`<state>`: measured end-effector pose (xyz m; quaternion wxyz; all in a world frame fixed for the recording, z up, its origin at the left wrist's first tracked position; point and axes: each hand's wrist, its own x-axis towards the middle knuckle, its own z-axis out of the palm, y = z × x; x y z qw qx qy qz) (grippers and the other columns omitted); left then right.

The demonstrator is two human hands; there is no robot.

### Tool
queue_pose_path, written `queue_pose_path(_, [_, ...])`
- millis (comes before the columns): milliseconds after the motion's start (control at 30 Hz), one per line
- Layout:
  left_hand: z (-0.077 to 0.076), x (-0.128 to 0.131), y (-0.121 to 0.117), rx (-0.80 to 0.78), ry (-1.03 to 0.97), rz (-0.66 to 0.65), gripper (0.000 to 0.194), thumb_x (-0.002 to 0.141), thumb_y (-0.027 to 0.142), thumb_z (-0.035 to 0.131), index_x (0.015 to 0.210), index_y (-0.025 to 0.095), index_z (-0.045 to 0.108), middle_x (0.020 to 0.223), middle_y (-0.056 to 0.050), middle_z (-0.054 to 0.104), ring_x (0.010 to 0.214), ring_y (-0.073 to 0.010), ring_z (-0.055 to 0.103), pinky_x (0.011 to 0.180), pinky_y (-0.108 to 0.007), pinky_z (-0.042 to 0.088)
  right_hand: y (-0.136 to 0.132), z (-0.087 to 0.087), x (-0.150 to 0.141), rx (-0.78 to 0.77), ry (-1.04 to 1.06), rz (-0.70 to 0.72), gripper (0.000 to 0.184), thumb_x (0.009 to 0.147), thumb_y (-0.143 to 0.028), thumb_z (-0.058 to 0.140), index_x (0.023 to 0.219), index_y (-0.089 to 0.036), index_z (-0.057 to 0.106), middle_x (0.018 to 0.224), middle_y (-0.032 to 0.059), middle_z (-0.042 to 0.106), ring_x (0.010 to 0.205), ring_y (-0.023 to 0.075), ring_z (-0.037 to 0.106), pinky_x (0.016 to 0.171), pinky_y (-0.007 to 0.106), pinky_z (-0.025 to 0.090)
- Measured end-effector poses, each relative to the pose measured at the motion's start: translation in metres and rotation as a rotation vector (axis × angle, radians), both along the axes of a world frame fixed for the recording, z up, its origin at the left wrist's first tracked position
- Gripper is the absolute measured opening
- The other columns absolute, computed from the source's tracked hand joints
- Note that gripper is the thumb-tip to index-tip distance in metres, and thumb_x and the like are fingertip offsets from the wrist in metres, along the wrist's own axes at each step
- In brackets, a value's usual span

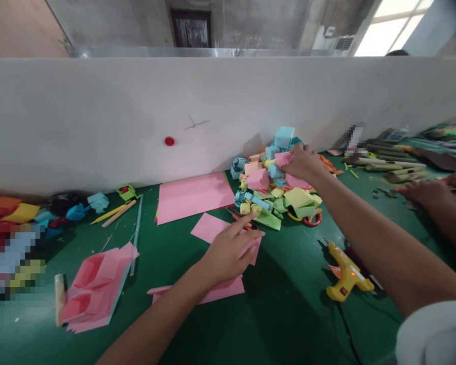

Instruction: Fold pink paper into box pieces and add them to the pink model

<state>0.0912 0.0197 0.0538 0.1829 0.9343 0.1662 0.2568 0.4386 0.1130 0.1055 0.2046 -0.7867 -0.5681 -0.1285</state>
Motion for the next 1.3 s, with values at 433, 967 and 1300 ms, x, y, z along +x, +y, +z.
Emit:
queue_pose_path(433, [0.008,-0.007,0.003,-0.022,-0.089,0.011,0.032,0.094,0.019,0.051,0.123,0.023,0.064,0.156,-0.011,0.042,0.130,-0.0254,0.056,0.105,-0.043,0.052,-0.024,0.029,0.001,0.094,0.069,-0.009,0.053,0.084,-0.050,0.059,0.131,-0.026,0.062,0.137,0.0193,0.053,0.126,0.0467,0.047,0.102,0.070,0.033])
queue_pose_path(967, [0.008,-0.007,0.002,-0.031,-0.087,0.005,0.032,0.094,0.020,0.051,0.122,0.023,0.064,0.154,-0.011,0.045,0.125,-0.0240,0.060,0.104,-0.042,0.053,-0.012,0.020,0.022,0.061,0.145,0.051,0.042,0.085,-0.025,0.072,0.126,-0.021,0.062,0.119,0.0090,0.067,0.102,0.0269,0.065,0.088,0.044,0.056])
queue_pose_path(1300, [0.010,-0.007,0.000,-0.045,-0.058,0.018,0.032,0.094,0.020,0.050,0.122,0.024,0.065,0.157,-0.010,0.042,0.124,-0.0234,0.061,0.103,-0.040,0.053,-0.009,0.018,0.018,-0.007,0.166,0.020,0.049,0.076,-0.023,0.072,0.116,-0.026,0.044,0.104,0.0106,0.065,0.088,0.0254,0.059,0.073,0.035,0.043])
